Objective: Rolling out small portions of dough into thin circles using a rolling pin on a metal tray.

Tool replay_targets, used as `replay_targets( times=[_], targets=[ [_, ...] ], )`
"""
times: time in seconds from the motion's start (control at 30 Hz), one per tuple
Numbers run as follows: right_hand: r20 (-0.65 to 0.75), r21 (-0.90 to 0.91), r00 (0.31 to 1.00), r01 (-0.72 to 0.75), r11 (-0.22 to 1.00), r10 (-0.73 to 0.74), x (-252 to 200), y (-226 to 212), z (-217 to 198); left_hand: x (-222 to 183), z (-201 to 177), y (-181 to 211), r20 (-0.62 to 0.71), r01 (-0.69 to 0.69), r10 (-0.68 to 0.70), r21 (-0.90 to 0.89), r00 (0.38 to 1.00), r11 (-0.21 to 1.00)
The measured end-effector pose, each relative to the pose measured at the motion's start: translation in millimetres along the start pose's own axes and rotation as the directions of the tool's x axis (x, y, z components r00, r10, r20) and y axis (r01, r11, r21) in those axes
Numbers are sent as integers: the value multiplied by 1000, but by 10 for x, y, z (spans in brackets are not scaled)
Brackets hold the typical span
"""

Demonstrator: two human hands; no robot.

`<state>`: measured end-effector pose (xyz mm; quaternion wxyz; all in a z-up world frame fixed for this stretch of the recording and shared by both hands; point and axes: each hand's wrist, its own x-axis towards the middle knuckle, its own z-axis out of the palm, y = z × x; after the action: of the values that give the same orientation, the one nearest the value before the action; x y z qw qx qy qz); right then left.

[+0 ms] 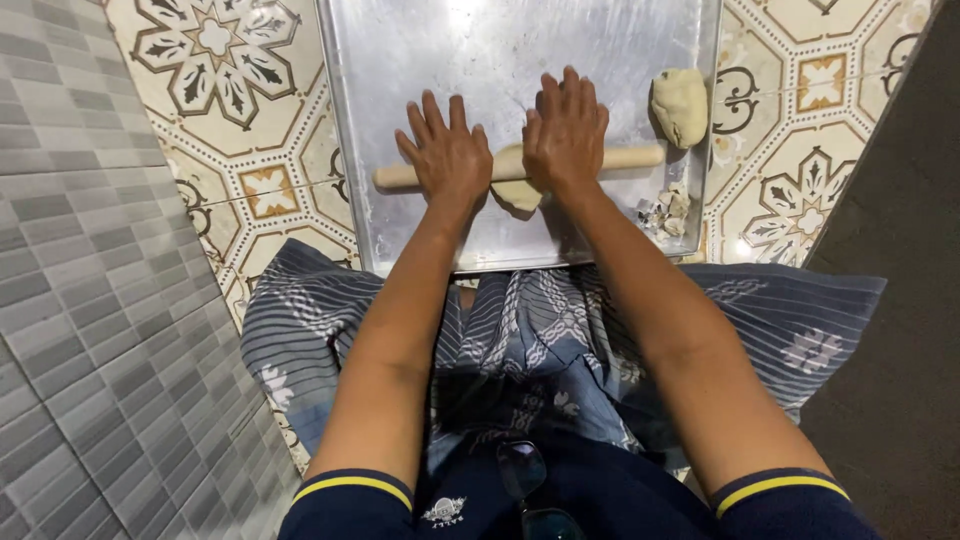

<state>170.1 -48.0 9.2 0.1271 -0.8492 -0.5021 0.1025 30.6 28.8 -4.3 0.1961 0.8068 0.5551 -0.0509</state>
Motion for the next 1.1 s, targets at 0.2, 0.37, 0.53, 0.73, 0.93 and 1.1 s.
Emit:
replay_targets(
  times=[0.2, 0.37, 0.53, 0.73, 0.93, 1.1],
  targets=[
    [-20, -60, 998, 59, 996, -61, 355, 56, 53, 351, 61, 24, -105, -11, 8, -33, 994, 999],
    [-150, -49, 980, 125, 991, -131, 586, 39, 69, 569, 76, 28, -194, -48, 43, -25, 980, 999],
    [-222, -78, 959, 160, 984, -174, 637, 76, 133, 602, 114, 20, -273, -82, 74, -16, 959, 997],
    [-201, -81, 972, 110, 991, -124, 417, 81, 99, 314, -5, 42, -184, -53, 41, -60, 982, 997],
    [-212, -9, 975, 59, 998, -60, -53, -43, -84, -167, 71, -8, -179, -26, 22, -20, 984, 999],
    [-159, -31, 987, -14, 999, 9, -487, 70, 85, -632, -46, 9, -21, -1, 2, 21, 1000, 1000]
  ],
)
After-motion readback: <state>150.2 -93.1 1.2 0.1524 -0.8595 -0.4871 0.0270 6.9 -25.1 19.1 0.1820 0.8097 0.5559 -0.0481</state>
